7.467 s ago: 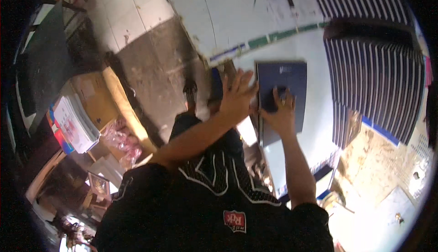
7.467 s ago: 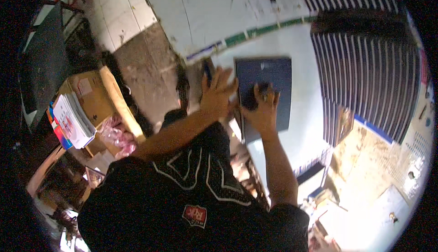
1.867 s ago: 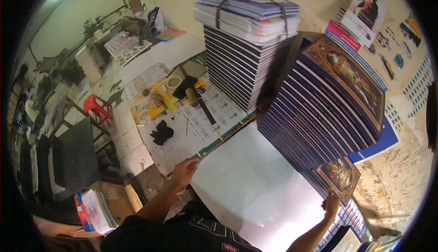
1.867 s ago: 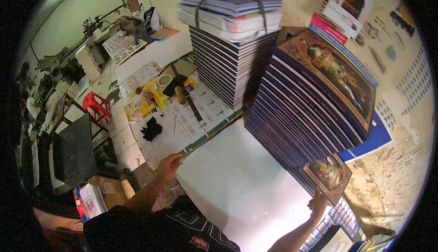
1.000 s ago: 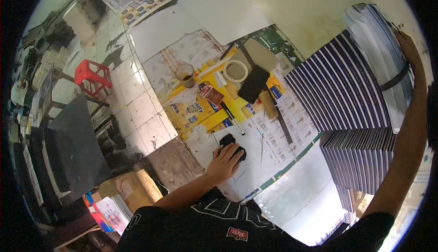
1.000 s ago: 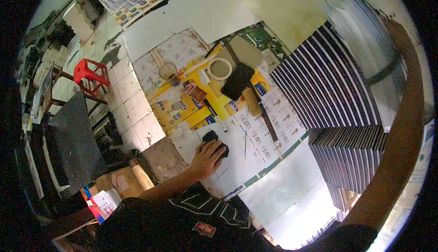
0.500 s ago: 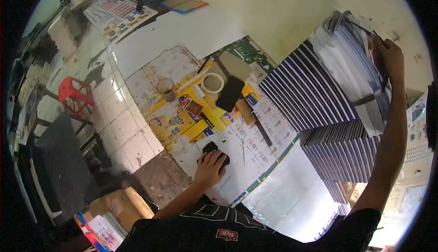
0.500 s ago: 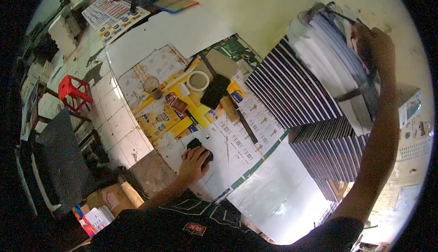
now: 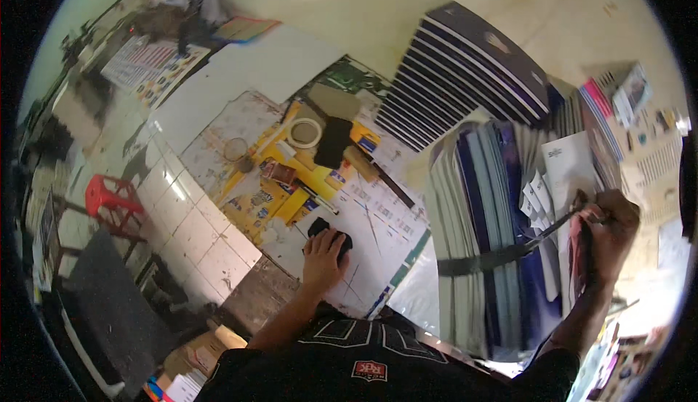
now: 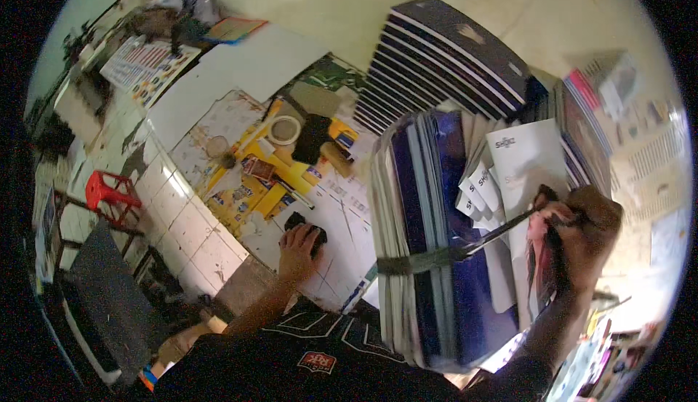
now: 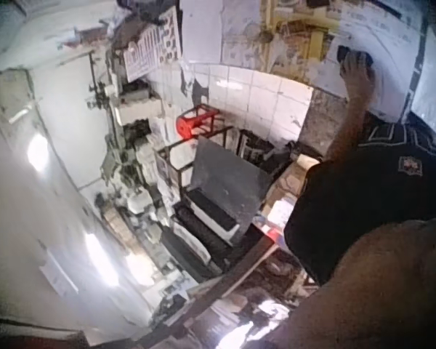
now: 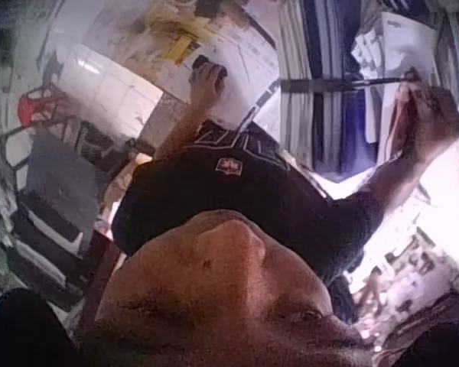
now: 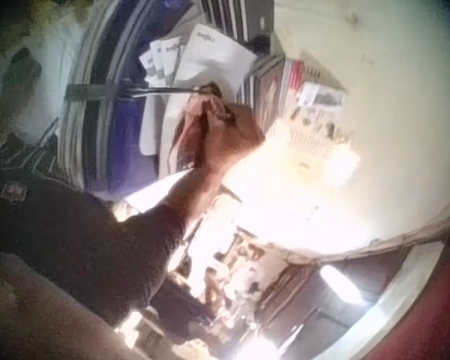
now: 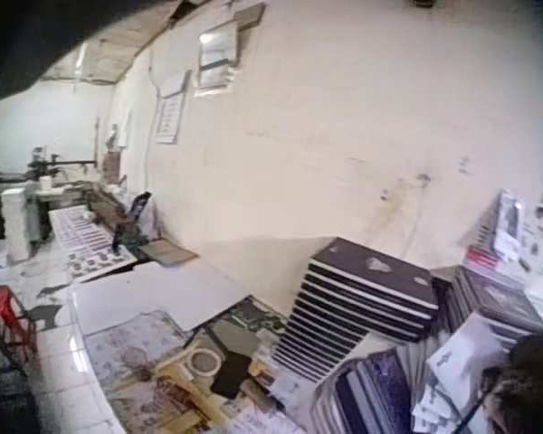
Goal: The person places white paper inserts into hardback books, closes them, wipes the covers with a cloth, and stacks the completed books into piles.
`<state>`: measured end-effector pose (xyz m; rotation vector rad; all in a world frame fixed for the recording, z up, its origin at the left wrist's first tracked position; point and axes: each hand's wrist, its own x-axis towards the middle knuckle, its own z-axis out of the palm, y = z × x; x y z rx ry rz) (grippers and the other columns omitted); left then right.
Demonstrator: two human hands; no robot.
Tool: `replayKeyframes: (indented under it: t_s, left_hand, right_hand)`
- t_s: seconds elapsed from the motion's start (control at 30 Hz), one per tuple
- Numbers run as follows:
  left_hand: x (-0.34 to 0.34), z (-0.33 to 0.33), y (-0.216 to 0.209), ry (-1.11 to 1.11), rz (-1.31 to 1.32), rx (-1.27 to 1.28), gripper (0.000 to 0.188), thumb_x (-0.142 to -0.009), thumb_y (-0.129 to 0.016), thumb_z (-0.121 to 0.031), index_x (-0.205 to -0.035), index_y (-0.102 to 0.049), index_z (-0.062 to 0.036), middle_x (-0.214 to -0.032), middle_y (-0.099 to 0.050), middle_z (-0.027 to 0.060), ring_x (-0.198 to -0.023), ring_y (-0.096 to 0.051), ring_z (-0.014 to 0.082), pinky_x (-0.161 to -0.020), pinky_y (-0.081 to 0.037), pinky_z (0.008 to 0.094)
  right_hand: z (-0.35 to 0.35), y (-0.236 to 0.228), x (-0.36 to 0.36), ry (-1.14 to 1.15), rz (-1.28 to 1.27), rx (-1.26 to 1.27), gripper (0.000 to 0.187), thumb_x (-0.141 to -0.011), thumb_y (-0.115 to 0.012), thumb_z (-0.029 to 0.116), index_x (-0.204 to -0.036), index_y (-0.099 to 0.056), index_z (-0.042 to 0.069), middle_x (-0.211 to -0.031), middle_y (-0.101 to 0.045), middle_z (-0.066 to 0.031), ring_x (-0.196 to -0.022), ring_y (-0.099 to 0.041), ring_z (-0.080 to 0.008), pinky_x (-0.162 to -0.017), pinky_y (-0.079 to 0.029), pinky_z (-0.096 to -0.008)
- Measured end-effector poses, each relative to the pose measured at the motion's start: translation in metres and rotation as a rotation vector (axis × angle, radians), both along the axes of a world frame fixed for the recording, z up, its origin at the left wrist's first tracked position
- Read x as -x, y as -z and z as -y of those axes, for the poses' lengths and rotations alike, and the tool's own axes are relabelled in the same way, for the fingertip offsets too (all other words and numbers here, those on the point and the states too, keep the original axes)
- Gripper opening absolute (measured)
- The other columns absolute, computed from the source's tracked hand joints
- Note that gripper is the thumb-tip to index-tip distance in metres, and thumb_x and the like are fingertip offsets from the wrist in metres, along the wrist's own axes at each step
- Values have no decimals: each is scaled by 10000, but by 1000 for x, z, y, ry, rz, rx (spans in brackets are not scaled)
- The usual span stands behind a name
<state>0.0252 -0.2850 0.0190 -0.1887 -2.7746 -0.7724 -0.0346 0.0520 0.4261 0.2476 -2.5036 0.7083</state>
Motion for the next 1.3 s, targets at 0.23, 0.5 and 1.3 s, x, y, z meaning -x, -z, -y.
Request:
replayKeyframes:
  t_s: [0.23, 0.5, 1.3]
  left_hand:
    - [8, -9, 15, 51, 6, -151, 719, -835, -674, -348, -1408, -386, -21, -1427, -392, 245, -1316, -362, 422, -1092, -272, 539]
    - [-1, -31, -19, 11, -187, -50, 724, -872, -636, -268, -1439, -303, 36, -1425, -372, 292, -1311, -345, 465, -1084, -289, 544]
    - [-13, -231, -92, 61, -1, -100, 415, -926, -581, -65, -1324, -501, 23, -1097, -636, 157, -881, -631, 211, -798, -507, 347]
  right_hand:
    - [-91, 104, -95, 291, 274, 15, 206, -625, -796, 90, -626, -612, -3, -593, -605, -114, -511, -483, -133, -510, -416, -330]
    - [-117, 283, -145, 259, 633, -132, 165, -770, -738, 318, -905, -772, 229, -796, -726, -55, -648, -691, -237, -618, -552, -377]
    - [-606, 335, -66, 749, 601, 693, 589, -943, -566, 417, -1327, -532, -28, -1184, -642, -230, -1068, -630, -296, -934, -463, -356]
